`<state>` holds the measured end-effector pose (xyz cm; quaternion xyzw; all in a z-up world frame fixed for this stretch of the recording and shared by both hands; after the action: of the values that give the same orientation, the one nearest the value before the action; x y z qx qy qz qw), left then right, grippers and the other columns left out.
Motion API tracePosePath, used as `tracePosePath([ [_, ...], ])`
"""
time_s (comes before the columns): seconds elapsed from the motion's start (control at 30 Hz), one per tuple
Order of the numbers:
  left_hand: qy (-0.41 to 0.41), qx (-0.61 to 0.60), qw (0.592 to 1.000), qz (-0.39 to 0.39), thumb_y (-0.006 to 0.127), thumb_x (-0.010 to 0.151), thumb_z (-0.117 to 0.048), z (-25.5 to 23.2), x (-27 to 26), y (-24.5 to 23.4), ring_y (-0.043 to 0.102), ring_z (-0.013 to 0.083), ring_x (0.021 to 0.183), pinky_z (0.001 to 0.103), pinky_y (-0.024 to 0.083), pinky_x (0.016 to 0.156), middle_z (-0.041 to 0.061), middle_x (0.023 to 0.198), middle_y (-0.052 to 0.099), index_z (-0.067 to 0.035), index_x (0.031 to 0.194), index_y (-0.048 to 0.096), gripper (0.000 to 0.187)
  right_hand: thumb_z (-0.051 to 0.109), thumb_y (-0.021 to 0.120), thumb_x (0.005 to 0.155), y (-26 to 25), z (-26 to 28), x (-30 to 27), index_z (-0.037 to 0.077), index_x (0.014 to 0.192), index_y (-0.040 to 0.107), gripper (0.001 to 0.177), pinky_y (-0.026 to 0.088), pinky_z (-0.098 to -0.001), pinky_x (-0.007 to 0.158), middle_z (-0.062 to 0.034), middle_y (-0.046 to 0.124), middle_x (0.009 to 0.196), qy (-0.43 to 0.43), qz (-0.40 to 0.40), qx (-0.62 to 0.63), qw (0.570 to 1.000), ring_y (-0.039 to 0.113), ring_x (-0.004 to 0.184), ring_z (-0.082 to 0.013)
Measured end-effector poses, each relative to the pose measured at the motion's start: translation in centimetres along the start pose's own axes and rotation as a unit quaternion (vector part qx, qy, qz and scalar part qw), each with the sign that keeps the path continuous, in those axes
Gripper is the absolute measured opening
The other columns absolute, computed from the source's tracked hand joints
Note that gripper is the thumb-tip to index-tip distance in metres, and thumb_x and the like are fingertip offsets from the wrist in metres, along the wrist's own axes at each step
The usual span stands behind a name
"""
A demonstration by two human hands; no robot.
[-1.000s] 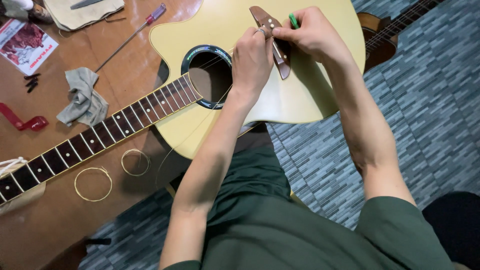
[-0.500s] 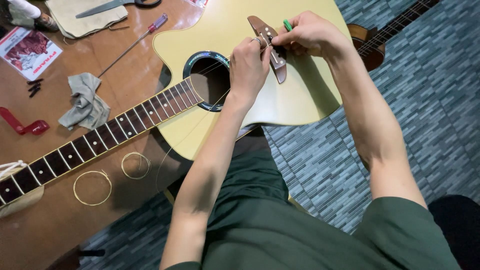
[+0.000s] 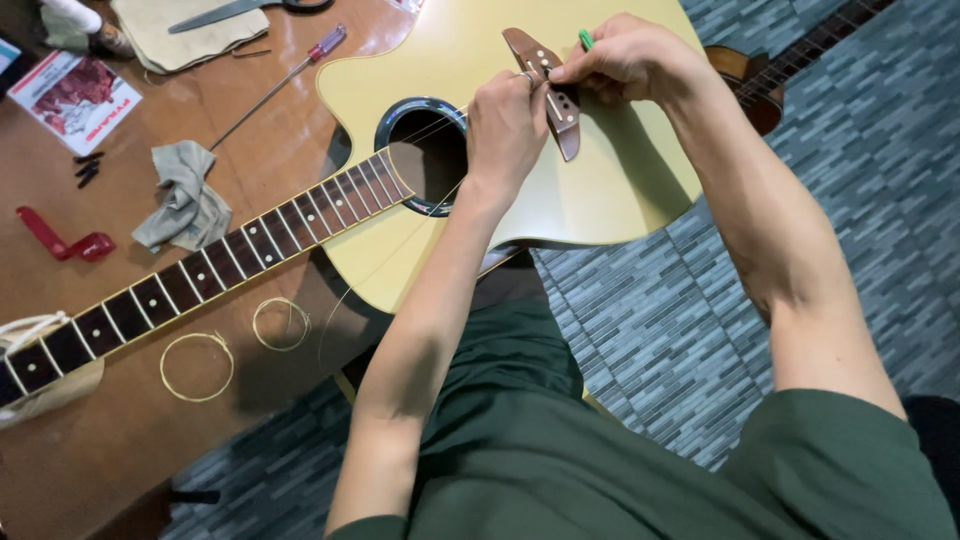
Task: The person replaces a guitar string on an acoustic guitar. They thread the string through the bridge, use a green string winder to wind the string onto the tuning peg, and then tune the string using a digital tuner attached to the headstock.
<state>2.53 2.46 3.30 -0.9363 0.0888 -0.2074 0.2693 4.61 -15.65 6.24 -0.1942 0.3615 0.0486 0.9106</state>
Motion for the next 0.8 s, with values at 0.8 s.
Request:
tracePosePath([
  [0.8, 0.163, 0.115, 0.966, -0.162, 0.058, 0.087, -0.009, -3.7, -0.5, 0.9, 0.056, 0.0385, 0.077, 0.049, 0.047, 0.066, 0.017, 0.095, 0.06, 0.003, 0.095, 0.063, 0.015, 0.017, 0.076, 0.096, -0.6, -0.1, -0.6, 0.012, 0.066, 0.053, 0.038, 0.025, -0.0245, 0.041, -0.0004, 0.041, 0.05, -0.087, 0.05, 0.018, 0.995, 0.038, 0.043, -0.0087],
])
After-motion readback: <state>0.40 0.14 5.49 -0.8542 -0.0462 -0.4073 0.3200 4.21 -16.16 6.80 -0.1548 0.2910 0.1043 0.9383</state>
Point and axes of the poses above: each hand's wrist, its own x-axis towards the middle knuckle, its own y-axis out of the palm, z = x × y, the point moved 3 cm from there along x, towards the middle knuckle
